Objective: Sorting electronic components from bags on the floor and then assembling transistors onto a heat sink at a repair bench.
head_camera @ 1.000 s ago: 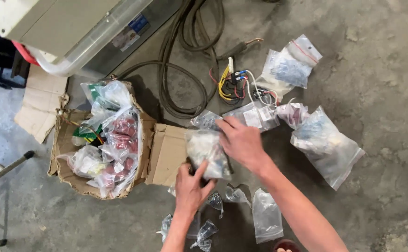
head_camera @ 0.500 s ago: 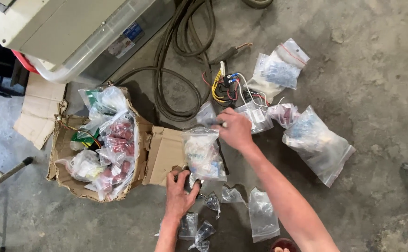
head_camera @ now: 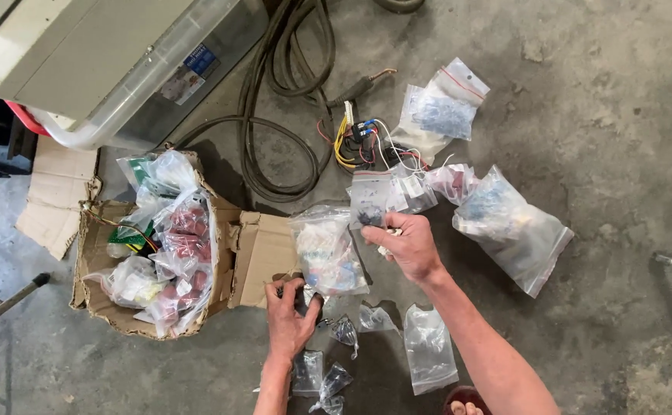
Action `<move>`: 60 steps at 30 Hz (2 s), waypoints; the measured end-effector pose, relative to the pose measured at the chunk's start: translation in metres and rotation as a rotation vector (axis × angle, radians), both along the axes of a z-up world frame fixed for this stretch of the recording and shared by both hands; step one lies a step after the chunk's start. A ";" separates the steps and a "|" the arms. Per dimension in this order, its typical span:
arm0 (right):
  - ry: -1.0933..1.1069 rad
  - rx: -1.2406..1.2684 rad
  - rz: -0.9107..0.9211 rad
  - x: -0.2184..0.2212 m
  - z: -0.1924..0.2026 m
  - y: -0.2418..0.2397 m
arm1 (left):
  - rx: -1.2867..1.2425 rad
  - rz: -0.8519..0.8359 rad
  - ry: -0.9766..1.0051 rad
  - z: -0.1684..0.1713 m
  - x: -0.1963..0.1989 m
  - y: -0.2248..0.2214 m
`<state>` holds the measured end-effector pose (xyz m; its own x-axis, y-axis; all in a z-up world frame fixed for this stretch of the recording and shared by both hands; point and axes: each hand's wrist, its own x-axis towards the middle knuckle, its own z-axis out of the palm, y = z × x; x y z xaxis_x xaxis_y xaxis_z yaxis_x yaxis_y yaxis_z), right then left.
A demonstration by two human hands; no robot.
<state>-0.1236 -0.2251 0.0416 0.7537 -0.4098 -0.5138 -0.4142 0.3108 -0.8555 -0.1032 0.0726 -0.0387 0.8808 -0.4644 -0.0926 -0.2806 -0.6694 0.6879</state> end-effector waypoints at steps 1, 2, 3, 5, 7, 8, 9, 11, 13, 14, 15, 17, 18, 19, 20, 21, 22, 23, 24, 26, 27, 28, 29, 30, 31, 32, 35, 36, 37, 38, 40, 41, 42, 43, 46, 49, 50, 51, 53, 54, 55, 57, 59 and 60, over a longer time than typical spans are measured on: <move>0.001 0.002 -0.002 -0.001 0.002 0.002 | 0.002 -0.002 0.001 -0.001 -0.001 -0.001; -0.023 -0.005 -0.006 -0.002 0.003 0.003 | 0.000 0.013 -0.020 -0.002 -0.002 -0.002; -0.046 -0.012 -0.011 -0.003 0.005 0.005 | -0.002 0.027 -0.041 -0.003 -0.004 -0.003; -0.078 -0.012 -0.004 -0.006 0.002 0.007 | -0.012 0.030 -0.068 -0.004 -0.004 -0.007; -0.107 -0.013 0.003 -0.009 0.002 0.008 | -0.021 0.033 -0.091 -0.005 -0.005 -0.013; -0.050 -0.016 0.017 -0.010 0.004 0.009 | -0.018 0.041 -0.071 -0.005 -0.005 -0.016; 0.008 -0.018 0.030 -0.011 0.006 0.009 | -0.015 0.050 -0.052 -0.005 -0.006 -0.019; -0.015 -0.025 0.025 -0.013 0.001 0.009 | -0.039 0.053 -0.056 -0.005 -0.005 -0.028; -0.028 -0.024 0.020 -0.013 -0.005 0.006 | -0.054 0.058 -0.051 0.002 0.001 -0.043; -0.057 -0.055 -0.031 -0.013 -0.011 0.006 | -0.051 0.098 0.009 0.009 0.003 -0.048; -0.085 -0.087 -0.081 -0.014 -0.017 0.006 | -0.048 0.139 0.067 0.015 0.006 -0.054; -0.009 -0.133 -0.021 -0.010 -0.025 0.004 | -0.051 0.123 0.112 0.032 0.016 -0.067; 0.057 -0.196 0.030 -0.008 -0.028 0.001 | -0.072 0.095 0.148 0.040 0.023 -0.076; 0.064 -0.186 0.038 -0.004 -0.024 0.003 | -0.062 0.103 0.156 0.032 0.026 -0.074; -0.026 -0.376 0.090 -0.001 -0.021 0.005 | -0.178 0.088 0.256 0.023 0.028 -0.072; -0.120 -0.564 0.142 0.004 -0.018 0.007 | -0.296 0.075 0.354 0.015 0.031 -0.070; -0.115 -0.552 0.155 0.000 -0.022 0.011 | -0.288 0.088 0.361 0.036 0.035 -0.067; -0.159 -0.841 0.188 -0.004 -0.026 0.015 | -0.277 0.128 0.258 0.058 0.039 -0.064; -0.208 -1.133 0.217 -0.007 -0.030 0.018 | -0.268 0.162 0.154 0.079 0.046 -0.064; -0.208 -1.228 0.276 -0.015 -0.040 0.032 | -0.190 0.249 0.075 0.077 0.040 -0.036; -0.209 -1.329 0.327 -0.020 -0.044 0.039 | -0.118 0.328 -0.009 0.076 0.038 -0.023; -0.204 -1.326 0.328 -0.022 -0.054 0.044 | -0.114 0.326 -0.005 0.070 0.028 -0.022; -0.162 -1.383 0.381 -0.025 -0.063 0.049 | -0.049 0.262 -0.024 0.065 0.018 -0.021; -0.125 -1.443 0.436 -0.026 -0.071 0.054 | 0.011 0.203 -0.046 0.059 0.009 -0.021; -0.126 -1.444 0.439 -0.022 -0.080 0.046 | 0.011 0.206 -0.045 0.046 0.001 -0.018; -0.181 -1.386 0.423 -0.019 -0.088 0.038 | 0.107 0.160 -0.053 0.032 -0.008 -0.016; -0.285 -1.115 0.287 -0.005 -0.084 0.013 | 0.213 0.115 -0.075 0.011 -0.022 -0.013; -0.334 -0.892 0.161 0.001 -0.078 0.006 | 0.232 0.114 -0.095 0.008 -0.023 -0.011; -0.335 -0.896 0.161 0.004 -0.070 0.003 | 0.227 0.114 -0.095 0.004 -0.027 -0.010; -0.292 -0.870 0.061 0.009 -0.063 -0.001 | 0.154 0.142 -0.139 0.000 -0.027 -0.009; -0.246 -0.843 -0.041 0.018 -0.051 -0.003 | 0.080 0.165 -0.182 -0.012 -0.028 -0.007; -0.311 -0.893 -0.069 0.022 -0.048 -0.002 | 0.051 0.195 -0.179 -0.020 -0.028 -0.005; -0.377 -0.939 -0.092 0.026 -0.045 0.001 | 0.026 0.229 -0.175 -0.028 -0.029 -0.002; -0.374 -0.935 -0.091 0.026 -0.055 0.003 | 0.030 0.229 -0.173 -0.024 -0.021 -0.007; -0.409 -1.318 0.150 0.021 -0.076 0.011 | 0.056 0.220 -0.181 -0.015 -0.002 -0.020; -0.358 -1.551 0.276 0.015 -0.071 0.023 | 0.194 0.252 -0.196 -0.007 0.013 -0.027; -0.351 -1.572 0.229 0.010 -0.069 0.024 | 0.208 0.255 -0.167 -0.001 0.015 -0.029; -0.344 -1.593 0.182 0.005 -0.068 0.025 | 0.221 0.258 -0.137 0.003 0.017 -0.032; -0.409 -1.534 0.294 -0.005 -0.060 0.040 | 0.228 0.261 -0.130 0.002 0.018 -0.037; -0.470 -1.466 0.408 -0.014 -0.056 0.050 | 0.238 0.264 -0.116 0.001 0.015 -0.038; -0.463 -1.461 0.413 -0.020 -0.060 0.058 | 0.242 0.263 -0.109 0.001 0.016 -0.037; -0.511 -1.390 0.627 -0.026 -0.068 0.075 | 0.092 0.261 0.016 0.005 0.024 -0.035; -0.410 -1.464 0.599 -0.019 -0.069 0.063 | -0.025 0.314 0.123 0.026 0.021 -0.024; -0.303 -1.538 0.570 -0.017 -0.071 0.057 | -0.146 0.365 0.230 0.036 0.018 -0.018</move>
<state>-0.1403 -0.1683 -0.0293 0.9645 -0.0164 0.2637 0.0560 -0.9627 -0.2647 -0.0855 0.0550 -0.0027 0.9535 -0.1502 -0.2613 0.1264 -0.5877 0.7991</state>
